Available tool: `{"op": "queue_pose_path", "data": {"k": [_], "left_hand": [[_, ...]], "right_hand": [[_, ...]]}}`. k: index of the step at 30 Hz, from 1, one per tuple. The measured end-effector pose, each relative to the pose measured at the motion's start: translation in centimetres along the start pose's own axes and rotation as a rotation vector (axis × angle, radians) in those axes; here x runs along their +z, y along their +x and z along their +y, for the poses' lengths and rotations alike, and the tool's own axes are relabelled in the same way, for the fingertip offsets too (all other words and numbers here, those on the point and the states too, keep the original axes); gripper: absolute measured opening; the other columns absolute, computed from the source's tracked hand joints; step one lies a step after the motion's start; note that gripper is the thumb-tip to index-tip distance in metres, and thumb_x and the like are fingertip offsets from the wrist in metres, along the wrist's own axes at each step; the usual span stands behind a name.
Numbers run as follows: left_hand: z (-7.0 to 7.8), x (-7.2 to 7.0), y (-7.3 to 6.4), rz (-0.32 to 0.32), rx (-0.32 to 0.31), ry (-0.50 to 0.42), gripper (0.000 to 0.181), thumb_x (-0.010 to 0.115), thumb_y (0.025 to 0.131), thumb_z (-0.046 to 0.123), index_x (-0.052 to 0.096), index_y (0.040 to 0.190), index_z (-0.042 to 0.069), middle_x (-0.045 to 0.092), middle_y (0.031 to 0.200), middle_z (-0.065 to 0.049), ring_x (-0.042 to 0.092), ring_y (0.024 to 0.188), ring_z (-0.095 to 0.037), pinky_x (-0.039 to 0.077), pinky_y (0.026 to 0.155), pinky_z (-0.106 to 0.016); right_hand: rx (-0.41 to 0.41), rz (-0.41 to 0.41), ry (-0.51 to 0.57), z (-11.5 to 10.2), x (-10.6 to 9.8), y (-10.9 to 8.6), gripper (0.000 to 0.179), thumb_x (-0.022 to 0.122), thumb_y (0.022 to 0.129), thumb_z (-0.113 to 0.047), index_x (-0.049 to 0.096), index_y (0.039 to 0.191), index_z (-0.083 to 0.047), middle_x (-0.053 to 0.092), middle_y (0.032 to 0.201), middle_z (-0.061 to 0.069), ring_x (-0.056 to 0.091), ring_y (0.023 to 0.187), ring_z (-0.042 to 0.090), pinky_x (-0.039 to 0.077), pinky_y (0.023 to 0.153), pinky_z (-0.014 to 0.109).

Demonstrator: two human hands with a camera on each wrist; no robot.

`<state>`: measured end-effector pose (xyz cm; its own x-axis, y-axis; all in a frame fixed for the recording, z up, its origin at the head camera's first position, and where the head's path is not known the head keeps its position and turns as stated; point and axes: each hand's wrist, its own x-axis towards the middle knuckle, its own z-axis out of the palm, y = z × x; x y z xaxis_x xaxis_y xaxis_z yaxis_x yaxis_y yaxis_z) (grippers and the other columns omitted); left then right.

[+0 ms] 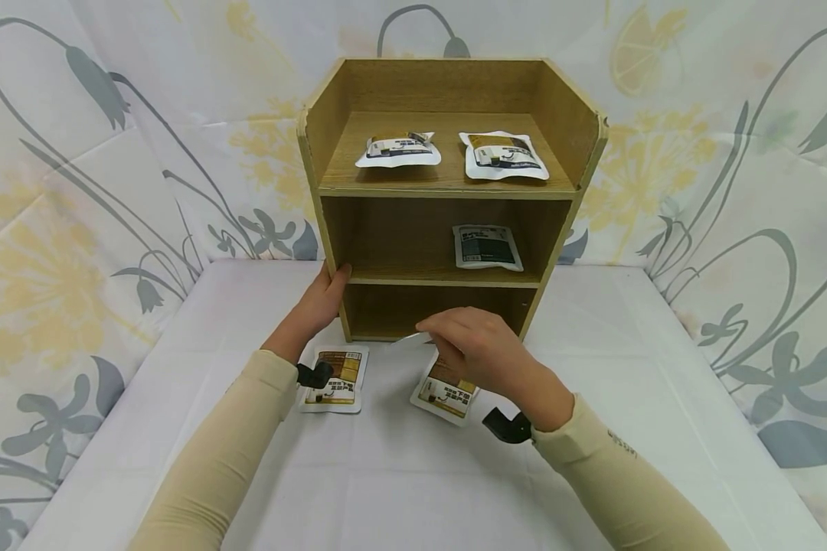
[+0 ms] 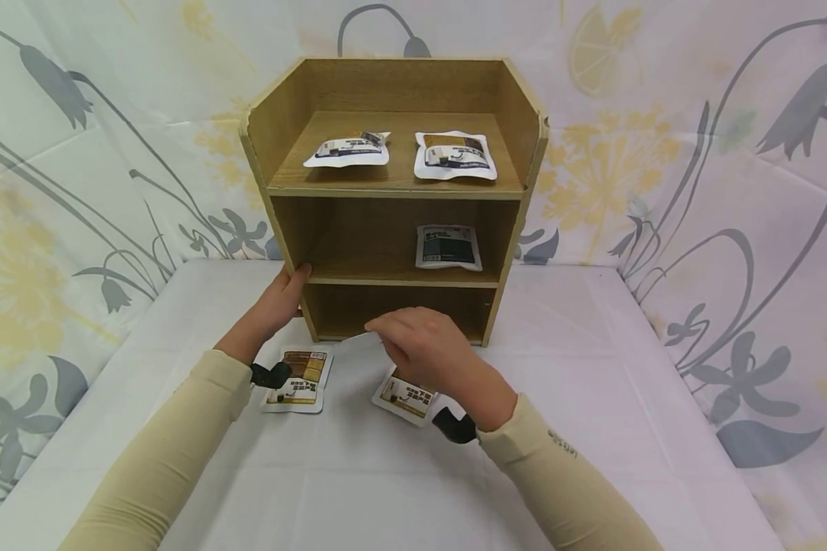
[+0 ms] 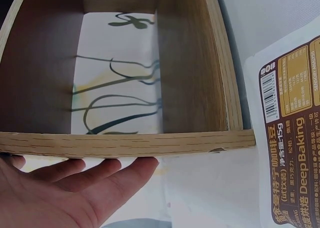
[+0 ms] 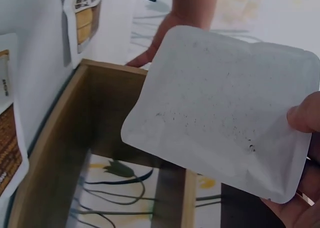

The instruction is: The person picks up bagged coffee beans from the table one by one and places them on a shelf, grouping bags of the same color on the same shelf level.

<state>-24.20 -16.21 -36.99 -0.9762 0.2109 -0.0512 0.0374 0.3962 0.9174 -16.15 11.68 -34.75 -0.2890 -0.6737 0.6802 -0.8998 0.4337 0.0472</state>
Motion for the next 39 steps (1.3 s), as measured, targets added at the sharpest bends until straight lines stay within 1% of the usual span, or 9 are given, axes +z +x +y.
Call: {"op": "queue_pose_path", "data": {"k": [4,6,13,17,24,26,29,34,39], "left_hand": [[1.6,0.1,-1.2,-0.006,-0.004,0.007,0.061,0.022,0.106,0.039,-0.006,0.156,0.019,0.024,0.154,-0.024,0.038,0.136,-0.046,0.040,0.103,-0.060],[1.8,0.1,-1.4,-0.009,0.000,0.006,0.061,0.022,0.106,0.038,-0.007,0.156,0.018,0.025,0.154,-0.025,0.038,0.136,-0.046,0.039,0.104,-0.060],[-0.9,-0.2,0.8,-0.002,-0.012,-0.002,0.063,0.023,0.104,0.047,-0.006,0.156,0.026,0.026,0.155,-0.020,0.041,0.136,-0.043,0.042,0.102,-0.059],[-1.2,-0.2,0.9,0.001,-0.008,0.002,0.063,0.023,0.104,0.047,-0.007,0.156,0.027,0.026,0.155,-0.020,0.041,0.136,-0.042,0.042,0.102,-0.059],[1.5,0.1,-1.2,-0.005,0.004,0.016,0.061,0.021,0.106,0.039,-0.006,0.157,0.019,0.024,0.155,-0.023,0.038,0.137,-0.043,0.040,0.104,-0.058],[1.8,0.1,-1.5,-0.003,0.003,0.020,0.061,0.021,0.106,0.038,-0.007,0.156,0.017,0.024,0.155,-0.023,0.038,0.137,-0.043,0.040,0.105,-0.058],[1.1,0.0,-0.9,0.002,-0.002,0.015,0.061,0.021,0.106,0.039,-0.007,0.156,0.019,0.024,0.155,-0.023,0.038,0.137,-0.043,0.040,0.104,-0.058],[-1.1,-0.1,0.8,0.012,-0.002,0.008,0.063,0.023,0.104,0.048,-0.006,0.156,0.028,0.026,0.155,-0.019,0.041,0.135,-0.040,0.041,0.103,-0.059],[-1.7,-0.1,1.0,0.029,0.020,0.021,0.066,0.023,0.102,0.055,-0.002,0.156,0.027,0.031,0.151,-0.019,0.044,0.133,-0.040,0.042,0.102,-0.059]], "right_hand": [[0.011,0.034,-0.017,0.1,-0.4,0.4,0.026,0.072,0.080,0.003,0.071,0.105,-0.006,0.073,0.091,0.003,0.070,0.082,0.015,0.057,0.074,0.028],[0.018,0.047,-0.023,0.2,-0.5,0.6,0.026,0.072,0.080,0.003,0.071,0.104,-0.005,0.073,0.091,0.004,0.070,0.082,0.016,0.058,0.074,0.029],[0.047,0.099,-0.046,0.2,-1.3,1.5,0.025,0.071,0.081,0.003,0.070,0.105,-0.004,0.074,0.094,0.007,0.070,0.083,0.019,0.058,0.075,0.031],[0.054,0.147,-0.070,0.4,-1.5,2.0,0.024,0.070,0.082,0.003,0.070,0.105,-0.004,0.074,0.093,0.008,0.071,0.081,0.021,0.058,0.072,0.033],[0.081,0.186,-0.091,0.9,-1.8,2.7,0.024,0.068,0.084,0.003,0.070,0.107,-0.002,0.074,0.096,0.011,0.071,0.081,0.024,0.058,0.073,0.035],[0.084,0.197,-0.106,1.1,-1.7,2.9,0.024,0.067,0.084,0.004,0.069,0.108,-0.001,0.074,0.097,0.012,0.071,0.083,0.025,0.058,0.075,0.035],[0.089,0.227,-0.126,1.5,-1.6,3.1,0.024,0.066,0.085,0.003,0.069,0.108,-0.001,0.074,0.099,0.012,0.072,0.085,0.025,0.058,0.077,0.036],[0.094,0.273,-0.145,2.0,-1.4,3.3,0.023,0.065,0.086,0.003,0.070,0.108,0.000,0.074,0.100,0.013,0.072,0.086,0.025,0.059,0.075,0.036],[0.099,0.308,-0.135,2.3,-1.2,3.7,0.022,0.066,0.086,0.003,0.070,0.107,0.001,0.074,0.098,0.014,0.072,0.083,0.026,0.059,0.074,0.036]]}}
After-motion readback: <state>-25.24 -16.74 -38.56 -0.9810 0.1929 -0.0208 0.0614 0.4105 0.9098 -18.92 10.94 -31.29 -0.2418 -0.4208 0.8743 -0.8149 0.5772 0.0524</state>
